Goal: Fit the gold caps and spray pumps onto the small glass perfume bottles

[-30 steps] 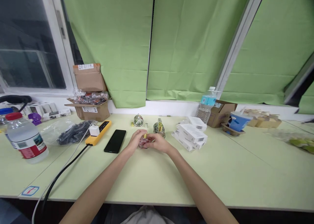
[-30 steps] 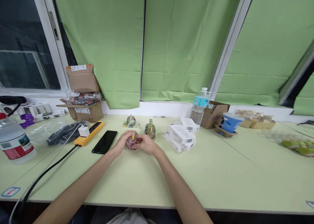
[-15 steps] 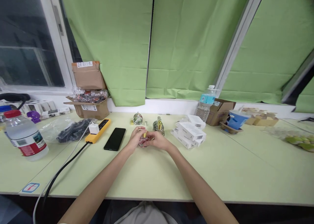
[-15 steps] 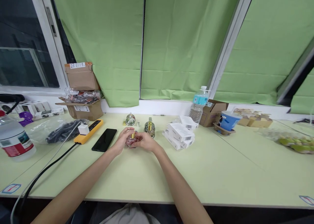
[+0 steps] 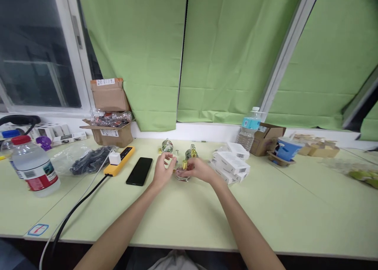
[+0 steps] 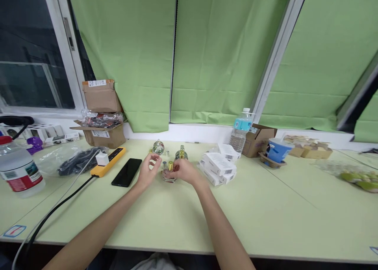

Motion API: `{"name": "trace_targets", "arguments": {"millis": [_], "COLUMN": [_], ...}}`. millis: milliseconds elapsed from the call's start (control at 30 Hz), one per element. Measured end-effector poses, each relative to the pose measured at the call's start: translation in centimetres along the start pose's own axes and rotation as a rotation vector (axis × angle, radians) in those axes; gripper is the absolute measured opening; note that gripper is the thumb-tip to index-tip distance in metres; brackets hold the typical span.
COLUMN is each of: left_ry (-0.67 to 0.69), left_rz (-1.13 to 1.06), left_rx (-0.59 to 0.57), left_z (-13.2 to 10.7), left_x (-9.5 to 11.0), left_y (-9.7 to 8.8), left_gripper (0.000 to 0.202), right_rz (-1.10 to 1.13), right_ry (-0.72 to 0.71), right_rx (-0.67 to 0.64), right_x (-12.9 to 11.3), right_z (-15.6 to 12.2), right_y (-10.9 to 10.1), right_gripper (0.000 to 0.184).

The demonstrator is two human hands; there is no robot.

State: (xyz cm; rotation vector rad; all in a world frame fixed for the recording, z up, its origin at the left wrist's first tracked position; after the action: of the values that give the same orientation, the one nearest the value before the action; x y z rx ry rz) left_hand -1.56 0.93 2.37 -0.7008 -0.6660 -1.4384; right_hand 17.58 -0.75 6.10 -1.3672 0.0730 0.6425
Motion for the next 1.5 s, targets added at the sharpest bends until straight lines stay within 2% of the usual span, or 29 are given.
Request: {"name": "trace_targets", "arguments": {"millis": [100, 200, 433, 667, 767, 967, 1133, 1233, 1300, 1367, 1433, 1500], "left_ry": [0.141, 0.167, 0.071, -0.010, -0.039, -0.041, -0.060, -0.076, -0.076, -0.056, -0.031, -0.016], "left_rz": [0.263, 0.374, 0.442, 0.467, 0.479, 0.508, 0.538, 0.543, 0.537, 0.520, 0.500, 0.498], "left_rx": [-0.067, -0.153, -0.236, -0.358, -0.373, -0.385, -0.406, -0.396, -0.399, -0.408, -0.413, -0.413], "left_z": [0.3, 0.4, 0.2, -0.2, -0.3, -0.2, 0.0, 0.1, 0.1, 0.2, 0.2, 0.3], "left_x": [-0.6, -1.8, -3.5, -3.5, -3.5, -3.3, -3.2, -3.3, -3.4, -3.4, -3.5, -3.7], "left_y": [-0.9, -1.2, -0.9, -0.8, -0.8, -0.7, -0.9, -1.0, -1.0, -1.0, -1.0, -1.0], "left_gripper": [0.013, 0.014, 0.019, 0.037, 0.040, 0.047, 0.036, 0.031, 0.029, 0.026, 0.024, 0.018], "right_rz": [-0.076, -0.156, -0.348, -0.386, -0.378, -0.384, -0.400, -0.384, -0.343, -0.294, -0.251, -0.230], "right_ry": [0.108, 0.163, 0.156, 0.151, 0.156, 0.202, 0.206, 0.139, 0.025, -0.113, -0.218, -0.224], "right_rx": [0.011, 0.056, 0.182, 0.249, 0.265, 0.275, 0.317, 0.478, 0.647, 0.740, 0.703, 0.563], "right_x": [1.2, 2.0, 2.5, 2.9, 3.0, 3.2, 3.0, 1.9, 0.6, -1.0, -2.6, -3.7], "right_z": [-0.2, -0.3, -0.1, 0.0, 0.0, 0.0, -0.3, -0.6, -0.9, -1.1, -1.0, -0.6], "right_y": [-0.8, -1.2, -1.5, -1.3, -1.3, -1.2, -1.2, -1.8, -2.2, -2.1, -1.2, 0.7], "right_gripper": [0.036, 0.033, 0.034, 0.035, 0.039, 0.036, 0.041, 0.048, 0.039, 0.025, 0.018, 0.015]}}
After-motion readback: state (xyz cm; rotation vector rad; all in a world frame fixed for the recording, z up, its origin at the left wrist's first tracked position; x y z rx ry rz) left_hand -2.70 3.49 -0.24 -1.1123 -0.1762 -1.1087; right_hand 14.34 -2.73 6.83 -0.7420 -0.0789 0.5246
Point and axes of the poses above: each hand's wrist, its own z-axis towards the middle knuckle, its own y-axis out of the palm, x = y × z, the point moved 1 cm from there along z, towards the middle knuckle, and after that the axes turned 10 degrees about -z, right-handed, at the moved point
